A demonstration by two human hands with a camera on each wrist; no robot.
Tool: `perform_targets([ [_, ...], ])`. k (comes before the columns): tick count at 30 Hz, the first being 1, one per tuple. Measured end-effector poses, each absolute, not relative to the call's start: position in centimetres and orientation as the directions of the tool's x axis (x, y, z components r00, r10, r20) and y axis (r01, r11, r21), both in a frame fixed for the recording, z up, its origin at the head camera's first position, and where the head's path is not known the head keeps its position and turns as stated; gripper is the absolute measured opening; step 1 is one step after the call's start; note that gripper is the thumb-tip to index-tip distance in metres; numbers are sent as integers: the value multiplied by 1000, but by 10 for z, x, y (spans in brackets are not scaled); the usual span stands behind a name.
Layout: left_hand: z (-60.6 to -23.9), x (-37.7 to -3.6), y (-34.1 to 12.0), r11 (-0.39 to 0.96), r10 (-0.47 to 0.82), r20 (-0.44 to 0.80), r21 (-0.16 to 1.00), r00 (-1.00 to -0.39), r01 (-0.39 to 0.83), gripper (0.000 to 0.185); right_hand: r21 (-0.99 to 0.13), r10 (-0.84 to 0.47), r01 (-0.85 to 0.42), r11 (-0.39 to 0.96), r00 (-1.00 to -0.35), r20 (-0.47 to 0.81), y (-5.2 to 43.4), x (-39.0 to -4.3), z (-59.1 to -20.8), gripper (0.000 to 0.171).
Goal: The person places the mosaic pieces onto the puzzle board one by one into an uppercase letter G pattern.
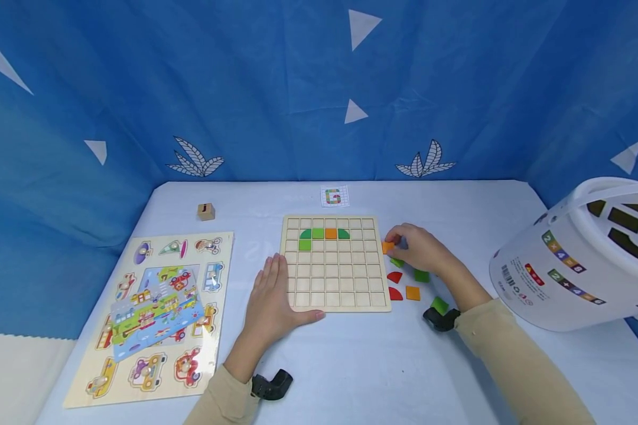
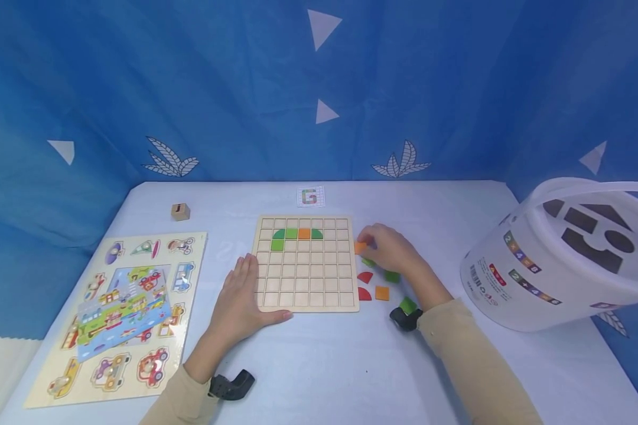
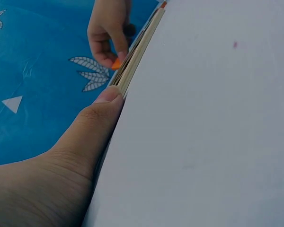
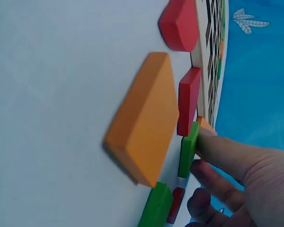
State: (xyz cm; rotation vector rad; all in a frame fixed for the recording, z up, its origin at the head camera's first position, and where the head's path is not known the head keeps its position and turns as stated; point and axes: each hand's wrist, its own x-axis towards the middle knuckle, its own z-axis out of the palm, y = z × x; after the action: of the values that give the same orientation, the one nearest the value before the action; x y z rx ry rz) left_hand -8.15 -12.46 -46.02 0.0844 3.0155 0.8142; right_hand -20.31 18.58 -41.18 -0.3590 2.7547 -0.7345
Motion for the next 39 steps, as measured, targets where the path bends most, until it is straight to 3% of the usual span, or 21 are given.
perform_targets([
  [13,-462,-81,-125,866,64,-9,498,-998,52,144,-619,-256,-145,771,-962,-93,178,-207,-413,19],
  [24,-464,-82,-126,874,62,-8,483,-998,51,144,-717,-382,-210,665,-920,-86,116,-204,-416,15],
  [39,-460,-81,-127,878,69,-9,476,-998,57,142,-728,-497,-325,604,-868,-25,45,-194,-424,12],
])
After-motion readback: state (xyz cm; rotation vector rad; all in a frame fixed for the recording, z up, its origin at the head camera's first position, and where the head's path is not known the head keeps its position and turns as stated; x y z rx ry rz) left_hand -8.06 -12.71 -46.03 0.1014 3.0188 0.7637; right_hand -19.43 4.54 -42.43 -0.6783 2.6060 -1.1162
